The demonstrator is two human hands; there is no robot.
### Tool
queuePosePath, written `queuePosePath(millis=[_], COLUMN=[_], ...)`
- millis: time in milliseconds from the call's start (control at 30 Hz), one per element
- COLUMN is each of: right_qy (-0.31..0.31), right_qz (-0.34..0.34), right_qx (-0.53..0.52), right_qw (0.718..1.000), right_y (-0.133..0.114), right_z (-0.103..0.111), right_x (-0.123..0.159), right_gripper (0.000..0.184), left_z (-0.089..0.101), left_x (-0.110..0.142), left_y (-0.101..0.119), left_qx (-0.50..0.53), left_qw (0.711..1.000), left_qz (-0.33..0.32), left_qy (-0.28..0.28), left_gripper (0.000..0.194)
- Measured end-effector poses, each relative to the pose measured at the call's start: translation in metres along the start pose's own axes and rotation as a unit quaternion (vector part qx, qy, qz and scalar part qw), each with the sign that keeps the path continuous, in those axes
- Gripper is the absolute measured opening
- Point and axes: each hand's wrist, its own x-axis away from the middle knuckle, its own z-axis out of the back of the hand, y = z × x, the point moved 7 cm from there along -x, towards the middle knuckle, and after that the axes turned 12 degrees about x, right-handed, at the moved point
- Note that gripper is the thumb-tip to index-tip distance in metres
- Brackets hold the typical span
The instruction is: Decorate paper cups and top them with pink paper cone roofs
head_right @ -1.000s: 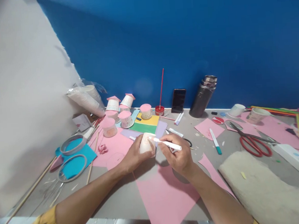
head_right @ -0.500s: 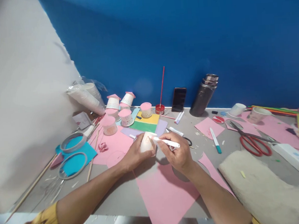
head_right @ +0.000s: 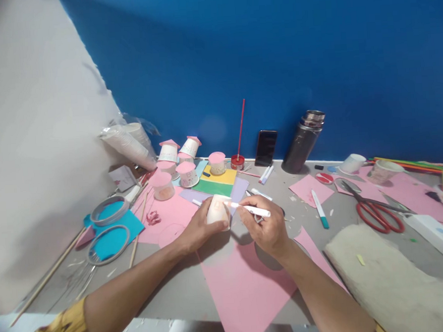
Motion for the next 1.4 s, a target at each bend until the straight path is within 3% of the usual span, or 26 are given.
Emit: queuePosePath(millis=[667,967,1400], right_qy=[-0.006,0.026,-0.001], right_qz=[-0.006,-0.018,-0.010], right_qx=[-0.017,0.010,0.002], right_qw=[1.000,0.999,1.000], right_y=[-0.0019,0.0029,-0.0002], right_z=[-0.0012,0.0019,-0.0027], right_x=[0.0001,0.0027,0.0022], right_gripper=[0.012,0.009,0.009], left_z=[0.0002,-0.0003,-0.0042], left_x=[-0.0007,-0.0002,0.0008], left_y=[-0.0037,-0.0019,-0.0011], left_qx=[0.034,0.021,-0.011], left_qw=[0.999,1.000,0.999], left_qz=[0.001,-0.002,-0.029], left_qy=[0.001,-0.005,-0.017], left_gripper=[0.046,0.049,0.046])
